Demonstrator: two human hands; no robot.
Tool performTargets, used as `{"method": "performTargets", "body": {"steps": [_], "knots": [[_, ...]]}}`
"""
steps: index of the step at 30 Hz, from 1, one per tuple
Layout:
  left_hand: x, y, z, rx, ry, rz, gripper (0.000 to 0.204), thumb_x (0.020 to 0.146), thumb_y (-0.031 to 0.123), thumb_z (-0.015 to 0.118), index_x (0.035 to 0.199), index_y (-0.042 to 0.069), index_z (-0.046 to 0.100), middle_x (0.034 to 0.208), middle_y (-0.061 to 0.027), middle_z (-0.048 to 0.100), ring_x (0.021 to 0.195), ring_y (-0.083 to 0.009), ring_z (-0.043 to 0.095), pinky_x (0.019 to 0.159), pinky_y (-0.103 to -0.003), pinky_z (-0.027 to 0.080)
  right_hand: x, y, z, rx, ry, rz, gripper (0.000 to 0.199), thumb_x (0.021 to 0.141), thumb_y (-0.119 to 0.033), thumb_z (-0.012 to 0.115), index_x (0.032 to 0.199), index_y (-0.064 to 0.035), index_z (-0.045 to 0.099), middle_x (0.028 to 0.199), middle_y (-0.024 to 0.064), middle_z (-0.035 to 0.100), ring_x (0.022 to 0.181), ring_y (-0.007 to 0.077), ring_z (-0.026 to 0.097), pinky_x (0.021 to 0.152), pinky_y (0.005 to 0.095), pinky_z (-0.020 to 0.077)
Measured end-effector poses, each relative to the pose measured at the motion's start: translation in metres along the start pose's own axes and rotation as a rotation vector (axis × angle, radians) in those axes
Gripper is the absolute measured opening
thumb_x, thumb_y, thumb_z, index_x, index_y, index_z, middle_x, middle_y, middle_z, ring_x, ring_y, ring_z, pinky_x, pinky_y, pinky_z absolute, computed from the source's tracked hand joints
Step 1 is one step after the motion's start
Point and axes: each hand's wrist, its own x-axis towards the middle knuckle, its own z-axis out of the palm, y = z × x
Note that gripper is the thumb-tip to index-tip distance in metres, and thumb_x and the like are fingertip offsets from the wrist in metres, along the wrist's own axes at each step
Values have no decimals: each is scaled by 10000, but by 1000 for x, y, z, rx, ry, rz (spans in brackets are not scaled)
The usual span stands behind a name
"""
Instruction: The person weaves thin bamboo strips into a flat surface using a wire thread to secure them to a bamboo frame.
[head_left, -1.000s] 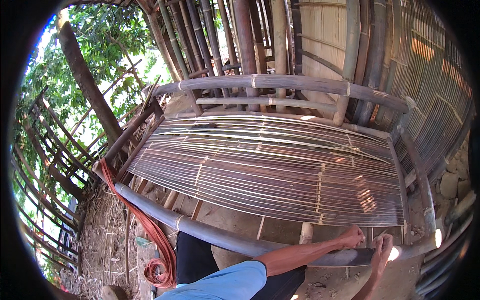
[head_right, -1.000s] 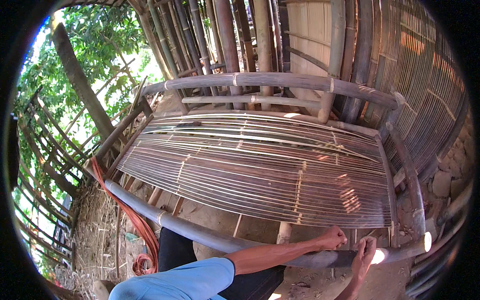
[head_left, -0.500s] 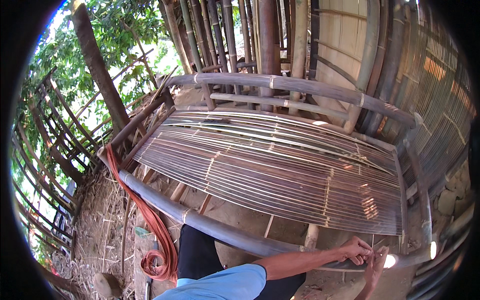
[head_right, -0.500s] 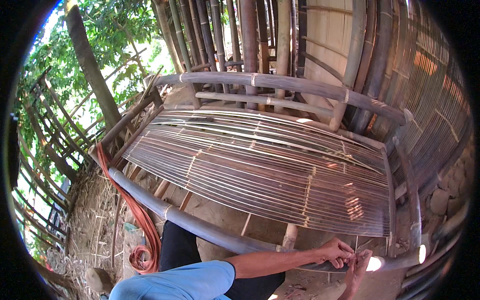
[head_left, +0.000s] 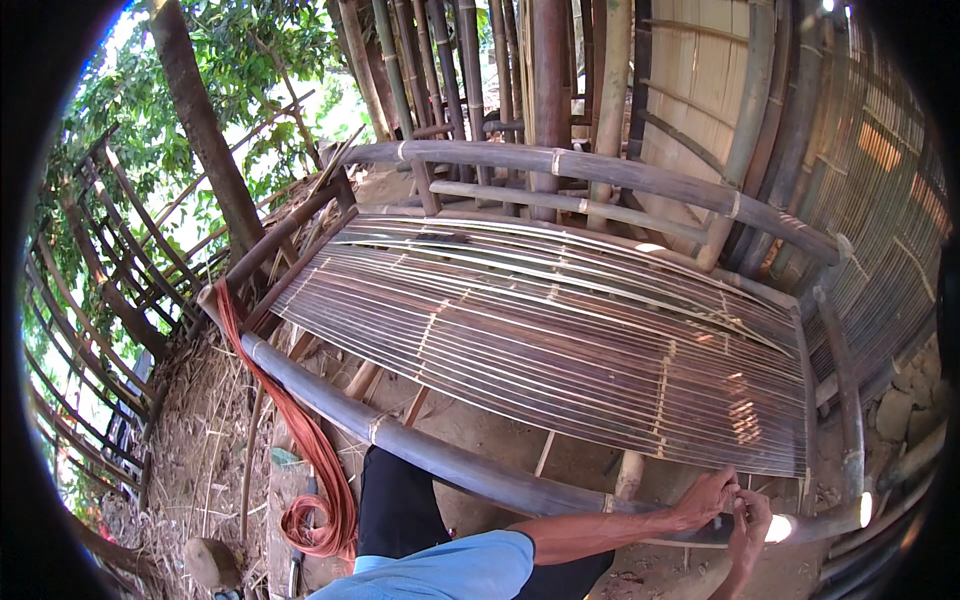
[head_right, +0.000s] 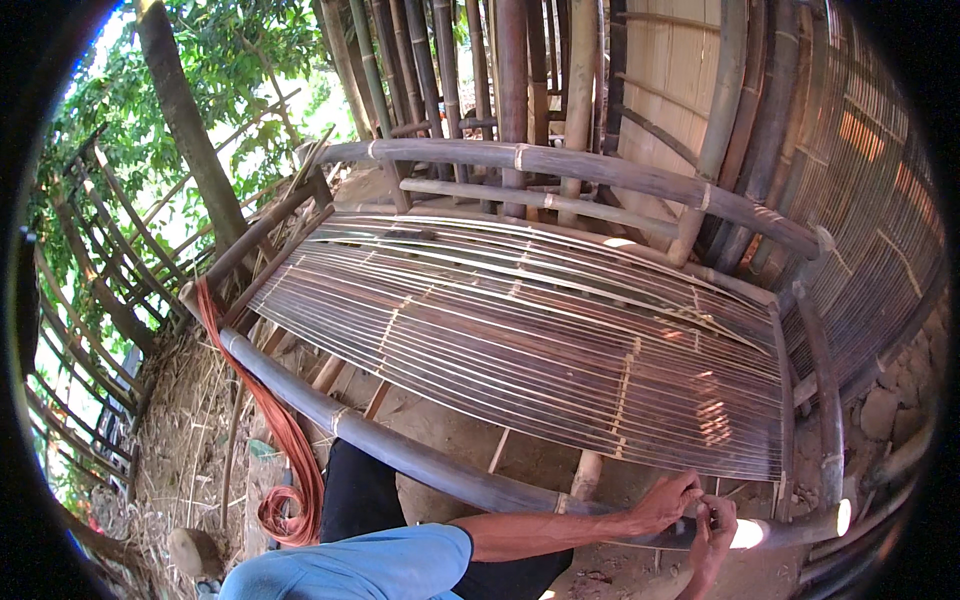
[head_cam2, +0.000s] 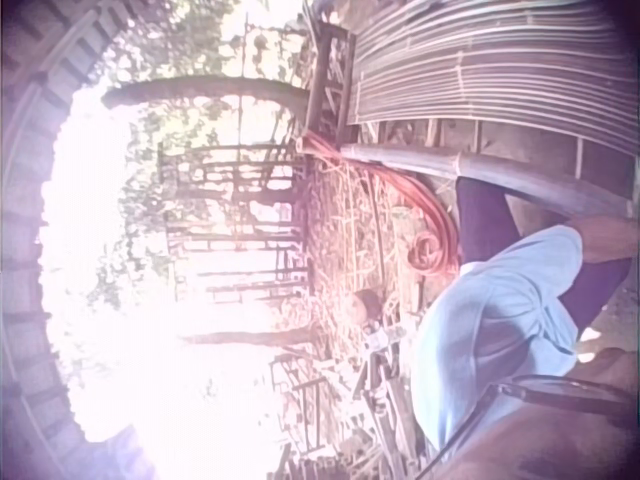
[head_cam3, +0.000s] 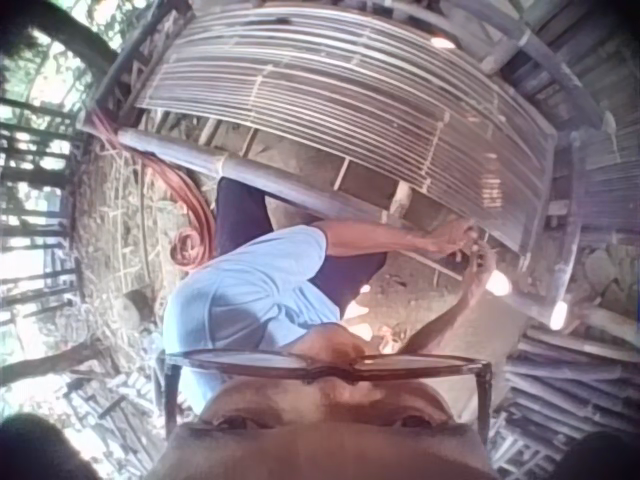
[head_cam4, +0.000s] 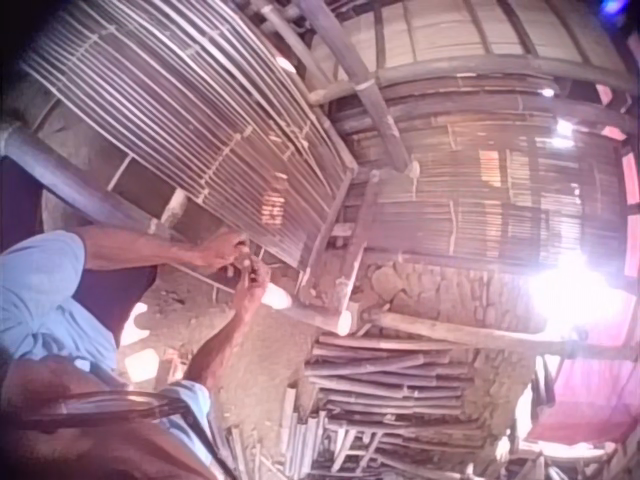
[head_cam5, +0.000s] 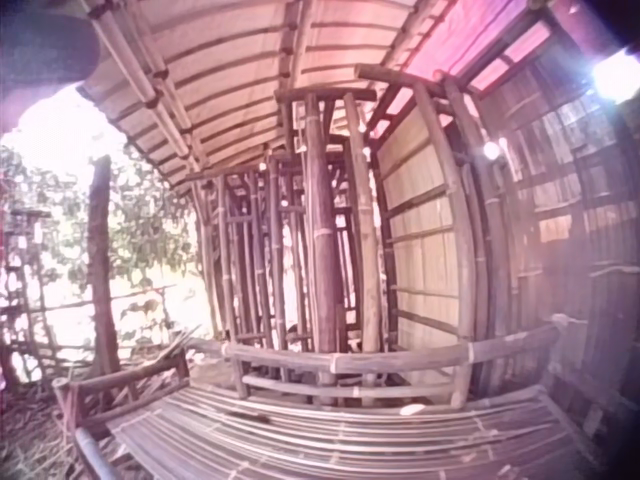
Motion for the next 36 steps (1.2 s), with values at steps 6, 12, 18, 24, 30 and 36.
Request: {"method": "performTargets", "body": {"steps": [6,12,18,24,30,36], "knots": [[0,9,-2,-169,-58,150,188,976,206,623,971,19,600,732,-140,614,638,-241,588,619,-409,470,-2,-1,-2,80,-49,75,150,860,-80,768,930,12,672,827,10,483,758,114,448,641,265,355],[17,-7,13,-344,-93,-92,213,946,230,649,854,39,631,653,-42,605,562,-128,536,520,-330,406,-3,12,-7,240,-60,89,175,868,-143,788,897,-12,675,903,-3,434,761,89,385,642,236,299],[33,-20,1,-389,-539,-395,194,929,219,619,803,78,660,548,29,504,428,-65,416,415,-285,289,-6,17,-10,174,-81,-5,230,890,-207,775,857,-30,632,993,17,433,797,92,394,684,240,328],[22,-31,-1,-598,-458,-420,132,975,194,600,974,67,633,617,33,535,486,-48,446,421,-255,303,-4,-14,11,206,49,118,197,941,-182,700,857,-40,593,912,5,449,791,98,417,698,257,360],[17,1,9,-563,-362,-324,94,927,126,662,998,81,619,728,-12,587,599,-84,579,441,-277,459,-1,2,-10,21,142,195,144,929,-137,689,931,-17,609,827,8,506,773,122,478,699,269,405],[20,-1,-18,-381,-183,-295,118,1016,182,591,1013,69,626,631,29,569,540,-50,489,461,-243,365,23,-6,19,-39,136,138,99,851,2,723,947,25,707,841,73,692,767,138,623,712,282,493]]}}
